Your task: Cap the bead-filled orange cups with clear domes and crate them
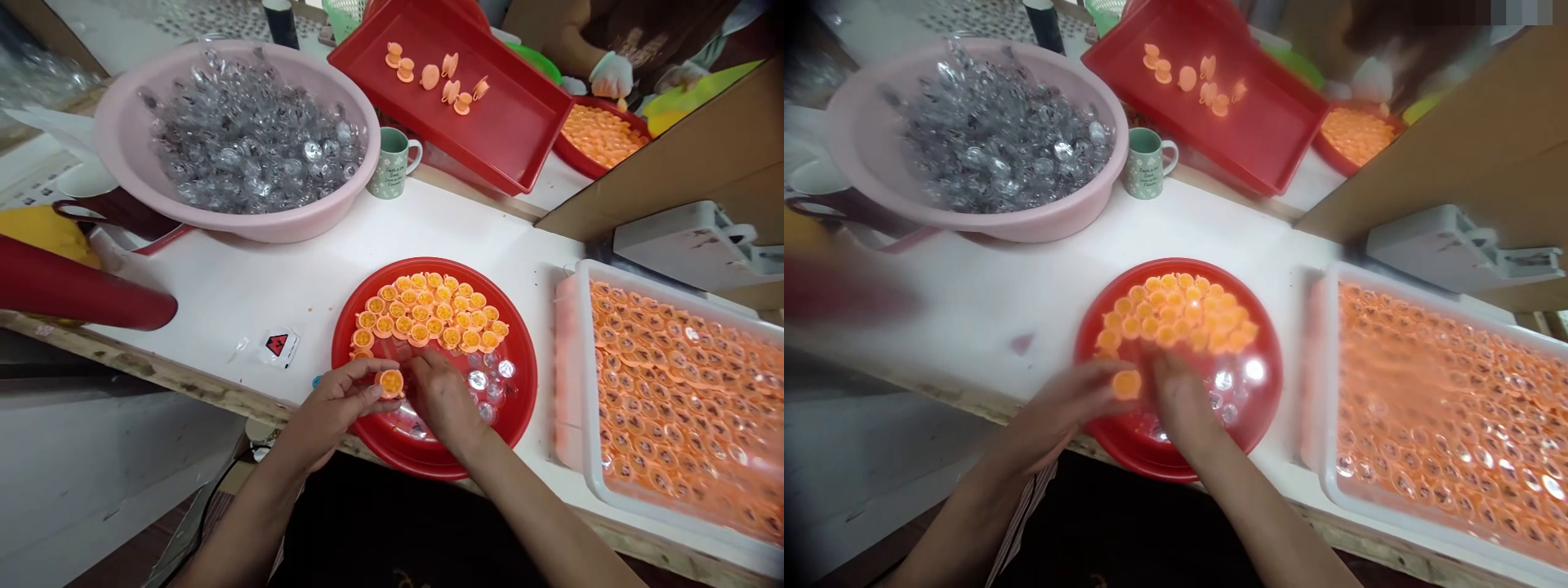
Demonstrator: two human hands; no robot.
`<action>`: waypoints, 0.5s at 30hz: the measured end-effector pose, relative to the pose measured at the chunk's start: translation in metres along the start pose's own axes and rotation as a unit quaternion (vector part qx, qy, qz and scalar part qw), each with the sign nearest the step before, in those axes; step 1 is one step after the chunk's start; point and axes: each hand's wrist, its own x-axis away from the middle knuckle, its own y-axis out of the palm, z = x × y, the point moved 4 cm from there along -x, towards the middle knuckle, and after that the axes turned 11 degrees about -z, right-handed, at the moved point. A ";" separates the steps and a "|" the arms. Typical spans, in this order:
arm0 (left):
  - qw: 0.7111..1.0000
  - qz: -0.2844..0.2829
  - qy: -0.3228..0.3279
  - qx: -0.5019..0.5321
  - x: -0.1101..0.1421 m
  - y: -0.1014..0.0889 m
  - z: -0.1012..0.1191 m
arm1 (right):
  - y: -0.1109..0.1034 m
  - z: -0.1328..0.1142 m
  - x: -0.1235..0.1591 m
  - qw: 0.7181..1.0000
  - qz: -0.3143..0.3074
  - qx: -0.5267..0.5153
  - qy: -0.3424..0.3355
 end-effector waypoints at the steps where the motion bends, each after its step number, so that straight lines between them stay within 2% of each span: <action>1: 1.000 0.001 -0.004 -0.016 -0.001 0.000 0.000 | 0.000 0.004 0.004 1.000 -0.005 0.001 0.006; 7: 0.996 -0.007 -0.013 -0.087 -0.010 0.003 -0.004 | -0.004 0.020 0.015 0.999 -0.016 -0.031 0.031; 11: 0.992 0.002 -0.042 -0.116 -0.015 0.010 -0.006 | -0.019 0.018 0.018 0.995 -0.004 -0.086 0.044; 15: 0.991 -0.009 -0.057 -0.123 -0.021 0.021 -0.008 | -0.036 0.004 0.023 0.973 0.007 -0.229 0.021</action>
